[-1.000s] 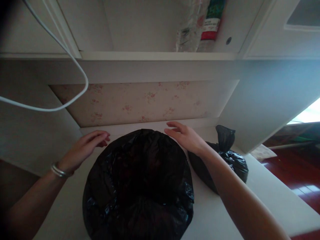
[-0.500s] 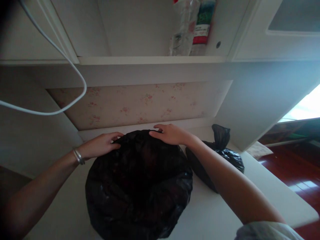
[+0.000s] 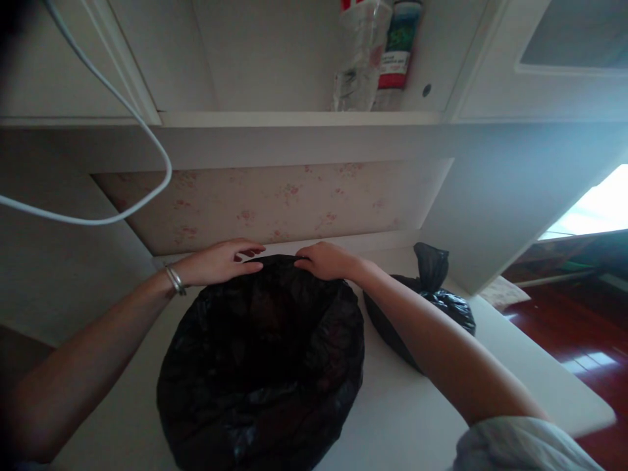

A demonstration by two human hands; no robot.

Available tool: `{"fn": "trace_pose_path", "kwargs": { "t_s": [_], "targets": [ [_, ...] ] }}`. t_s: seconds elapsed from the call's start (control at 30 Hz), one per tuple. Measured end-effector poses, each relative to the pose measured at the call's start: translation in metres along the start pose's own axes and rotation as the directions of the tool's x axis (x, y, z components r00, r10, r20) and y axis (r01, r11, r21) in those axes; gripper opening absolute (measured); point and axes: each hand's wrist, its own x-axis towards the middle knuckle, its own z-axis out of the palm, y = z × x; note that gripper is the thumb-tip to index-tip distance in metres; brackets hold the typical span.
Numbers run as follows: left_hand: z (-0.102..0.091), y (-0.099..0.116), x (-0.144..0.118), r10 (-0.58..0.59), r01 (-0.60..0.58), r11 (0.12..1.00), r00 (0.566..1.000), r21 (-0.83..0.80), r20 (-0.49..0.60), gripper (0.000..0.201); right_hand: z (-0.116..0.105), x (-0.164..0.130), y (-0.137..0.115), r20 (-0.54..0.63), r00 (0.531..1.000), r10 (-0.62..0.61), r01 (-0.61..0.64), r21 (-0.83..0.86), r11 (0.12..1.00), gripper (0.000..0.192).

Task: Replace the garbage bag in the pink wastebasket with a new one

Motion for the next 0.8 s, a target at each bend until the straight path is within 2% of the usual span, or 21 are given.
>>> {"fn": "trace_pose_path", "kwargs": {
  "t_s": [0.1,0.2,0.3,0.4,0.5,0.57,0.63,0.73,0.8],
  "targets": [
    [0.009,0.005,0.016,0.018,-0.023,0.997,0.998,0.076,0.066,0.056,-0.006,0.002,-0.003,-0.010,1.000,0.005,-0.004,0.064,0.998,0.048],
    [0.008,0.002,0.014,-0.004,-0.013,0.988,0.994,0.151,0.111,0.044,-0.014,-0.016,-0.007,-0.065,0.989,0.135,-0.124,0.156,0.980,0.062],
    [-0.001,-0.004,-0.004,-0.090,0.058,0.975,0.986,0.216,0.140,0.040,-0.015,-0.044,-0.008,-0.072,0.968,0.239,-0.219,0.219,0.951,0.066],
    [-0.017,-0.007,-0.030,-0.193,0.130,0.952,0.957,0.276,0.218,0.034,-0.008,-0.064,-0.009,-0.091,0.970,0.224,-0.196,0.244,0.950,0.061],
    [-0.035,0.000,-0.047,-0.282,0.144,0.905,0.908,0.400,0.311,0.041,0.002,-0.064,-0.007,-0.131,0.966,0.222,-0.186,0.247,0.951,0.061],
    [-0.041,0.008,-0.044,-0.269,0.141,0.892,0.929,0.430,0.254,0.053,0.008,-0.055,-0.006,-0.147,0.952,0.269,-0.219,0.287,0.933,0.063],
    [-0.037,0.014,-0.031,-0.180,0.117,0.930,0.972,0.350,0.153,0.064,0.012,-0.044,-0.003,-0.141,0.948,0.284,-0.226,0.328,0.917,0.056],
    [-0.015,0.013,-0.004,-0.064,0.050,0.982,0.995,0.180,0.076,0.074,0.014,-0.032,0.001,-0.135,0.966,0.220,-0.166,0.326,0.931,0.041],
    [0.001,0.006,0.009,-0.046,0.035,0.990,0.996,0.138,0.074,0.067,0.015,-0.031,0.004,-0.130,0.974,0.185,-0.135,0.322,0.937,0.035]
  ]
}}
